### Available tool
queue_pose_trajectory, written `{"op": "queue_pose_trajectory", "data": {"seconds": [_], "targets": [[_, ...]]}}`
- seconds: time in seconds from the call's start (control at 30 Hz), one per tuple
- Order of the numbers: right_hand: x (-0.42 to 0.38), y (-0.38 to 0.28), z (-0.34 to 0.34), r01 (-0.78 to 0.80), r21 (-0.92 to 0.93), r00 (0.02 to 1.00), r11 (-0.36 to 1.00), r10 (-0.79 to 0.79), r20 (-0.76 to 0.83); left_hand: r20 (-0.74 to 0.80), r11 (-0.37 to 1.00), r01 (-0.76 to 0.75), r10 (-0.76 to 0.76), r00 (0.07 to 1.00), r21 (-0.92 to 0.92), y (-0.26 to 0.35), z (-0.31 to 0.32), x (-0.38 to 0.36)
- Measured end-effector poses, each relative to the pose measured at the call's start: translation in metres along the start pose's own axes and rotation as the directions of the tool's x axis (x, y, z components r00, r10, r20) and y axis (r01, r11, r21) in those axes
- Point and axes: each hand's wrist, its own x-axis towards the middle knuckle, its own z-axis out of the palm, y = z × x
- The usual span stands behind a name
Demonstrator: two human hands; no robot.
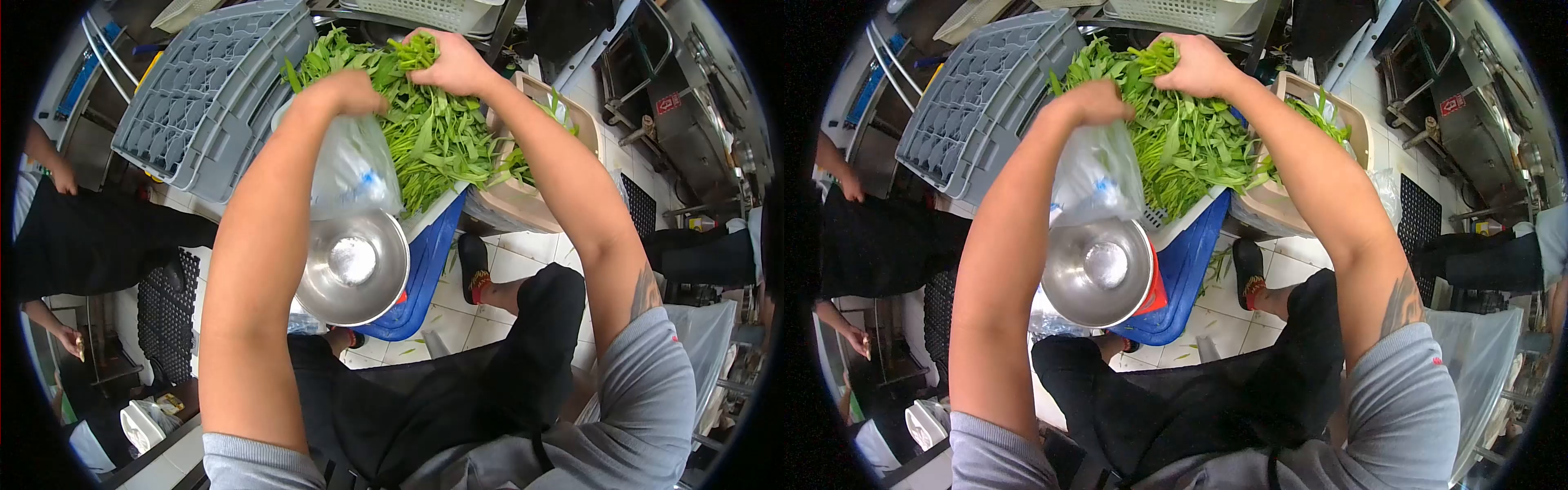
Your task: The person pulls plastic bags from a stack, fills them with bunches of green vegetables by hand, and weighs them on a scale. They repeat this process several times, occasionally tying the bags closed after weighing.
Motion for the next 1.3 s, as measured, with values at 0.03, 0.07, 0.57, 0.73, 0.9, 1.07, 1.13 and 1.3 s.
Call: {"op": "queue_pose_trajectory", "data": {"seconds": [0.03,0.07,0.57,0.73,0.9,1.07,1.13,1.3], "targets": [[0.0,0.002,-0.002,-0.02,0.028,1.0,0.999,0.02,-0.005,0.053,0.997,0.007,-0.011,0.999,0.073,0.007,0.007,-0.002],[0.0,0.004,-0.004,-0.016,0.039,1.0,0.999,0.017,-0.018,0.105,0.989,0.011,-0.027,0.994,0.147,0.017,0.017,-0.004],[-0.008,-0.016,-0.113,0.162,0.67,0.931,0.724,0.113,-0.347,0.138,0.939,0.085,-0.138,0.981,0.333,0.029,0.045,0.022],[-0.029,-0.02,-0.152,0.192,0.687,0.913,0.701,0.129,-0.387,-0.063,0.964,0.066,-0.051,0.997,0.257,0.008,-0.03,-0.025],[-0.069,-0.048,-0.179,0.129,0.865,0.943,0.484,0.21,-0.258,-0.613,0.988,0.055,0.047,0.789,0.146,0.067,-0.109,-0.133],[-0.135,-0.106,-0.192,0.246,0.816,0.961,0.524,-0.02,-0.277,-0.648,0.962,-0.257,0.257,0.717,0.097,0.134,-0.122,-0.197],[-0.17,-0.133,-0.192,0.22,0.802,0.969,0.556,-0.03,-0.245,-0.609,0.923,-0.381,0.332,0.72,0.053,0.164,-0.109,-0.229],[-0.278,-0.171,-0.141,0.037,0.787,0.984,0.616,0.112,-0.135,-0.489,0.847,-0.518,0.404,0.773,-0.119,0.232,-0.013,-0.309]]}}
